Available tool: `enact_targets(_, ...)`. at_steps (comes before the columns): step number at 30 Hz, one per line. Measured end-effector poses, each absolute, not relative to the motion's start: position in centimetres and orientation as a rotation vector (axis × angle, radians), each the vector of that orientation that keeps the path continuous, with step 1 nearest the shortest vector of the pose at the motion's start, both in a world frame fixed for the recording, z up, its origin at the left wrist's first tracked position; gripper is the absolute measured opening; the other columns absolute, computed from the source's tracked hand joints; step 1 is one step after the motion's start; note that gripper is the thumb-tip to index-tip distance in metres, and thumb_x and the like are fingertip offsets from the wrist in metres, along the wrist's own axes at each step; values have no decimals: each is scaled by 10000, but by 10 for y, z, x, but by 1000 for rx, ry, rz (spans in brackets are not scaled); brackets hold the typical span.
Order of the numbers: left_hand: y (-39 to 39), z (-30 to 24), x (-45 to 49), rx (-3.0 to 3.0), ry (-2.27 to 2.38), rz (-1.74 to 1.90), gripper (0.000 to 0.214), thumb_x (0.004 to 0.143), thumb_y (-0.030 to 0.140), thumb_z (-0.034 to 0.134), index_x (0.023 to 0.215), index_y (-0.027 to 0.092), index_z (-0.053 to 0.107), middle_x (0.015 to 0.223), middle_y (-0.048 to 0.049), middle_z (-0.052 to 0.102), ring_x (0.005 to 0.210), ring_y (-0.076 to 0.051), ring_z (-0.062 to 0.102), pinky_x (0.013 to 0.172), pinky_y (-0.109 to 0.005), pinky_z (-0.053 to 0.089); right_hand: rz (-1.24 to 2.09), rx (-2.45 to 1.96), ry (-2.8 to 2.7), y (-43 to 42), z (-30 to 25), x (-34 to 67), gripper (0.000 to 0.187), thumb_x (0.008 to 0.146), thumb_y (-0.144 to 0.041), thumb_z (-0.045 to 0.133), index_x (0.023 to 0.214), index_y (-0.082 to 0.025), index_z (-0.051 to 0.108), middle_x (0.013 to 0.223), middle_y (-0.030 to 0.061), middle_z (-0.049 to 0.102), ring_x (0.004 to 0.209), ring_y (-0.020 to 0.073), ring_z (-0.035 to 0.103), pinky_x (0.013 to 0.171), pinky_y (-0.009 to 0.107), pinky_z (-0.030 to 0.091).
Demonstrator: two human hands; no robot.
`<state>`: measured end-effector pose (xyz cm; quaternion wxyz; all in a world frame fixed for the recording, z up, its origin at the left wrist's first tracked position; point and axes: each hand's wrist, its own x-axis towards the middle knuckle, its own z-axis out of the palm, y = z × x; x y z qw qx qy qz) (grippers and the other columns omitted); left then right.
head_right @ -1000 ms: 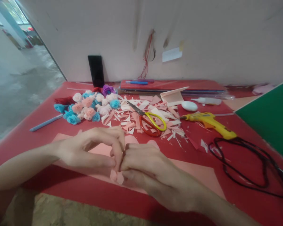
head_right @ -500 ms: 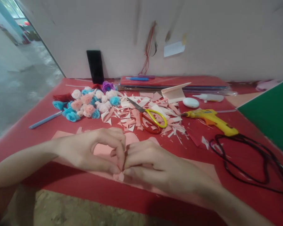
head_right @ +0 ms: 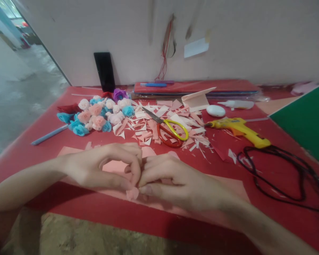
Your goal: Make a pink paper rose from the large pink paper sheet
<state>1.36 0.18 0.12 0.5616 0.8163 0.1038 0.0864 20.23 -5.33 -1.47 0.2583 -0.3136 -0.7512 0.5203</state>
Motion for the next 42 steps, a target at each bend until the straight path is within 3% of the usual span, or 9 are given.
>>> enact_targets(9, 3, 4, 16, 1865, 218, 193, 143, 827, 128, 489, 690, 128, 529, 724, -7, 485, 725, -96, 426, 742, -184, 365, 1390, -852, -2106, -54, -14, 203, 155, 816, -199, 573, 694, -204, 668, 702, -41, 603, 705, 75, 546, 670, 160, 408)
enact_targets(20, 0, 7, 14, 1901, 285, 243, 127, 829, 153, 475, 722, 143, 542, 757, -20, 517, 765, -112, 465, 770, -207, 386, 1326, -844, -2130, -54, -17, 204, 253, 845, -281, 527, 640, -179, 633, 652, -17, 581, 666, 111, 548, 641, 212, 415)
enact_targets(34, 0, 5, 14, 1849, 293, 230, 114, 822, 151, 483, 719, 137, 531, 771, -22, 542, 777, -116, 481, 775, -222, 392, 1450, -812, -1937, -51, -18, 206, 148, 809, -198, 578, 818, -257, 714, 761, -22, 657, 739, 98, 593, 684, 180, 449)
enact_targets(42, -1, 2, 13, 1814, 324, 307, 64, 790, 193, 578, 759, 138, 566, 785, -2, 537, 760, -94, 472, 747, -205, 388, 1607, -971, -1600, -57, -16, 203, 76, 725, -324, 664, 703, -290, 728, 714, -13, 679, 739, 134, 639, 649, 181, 518)
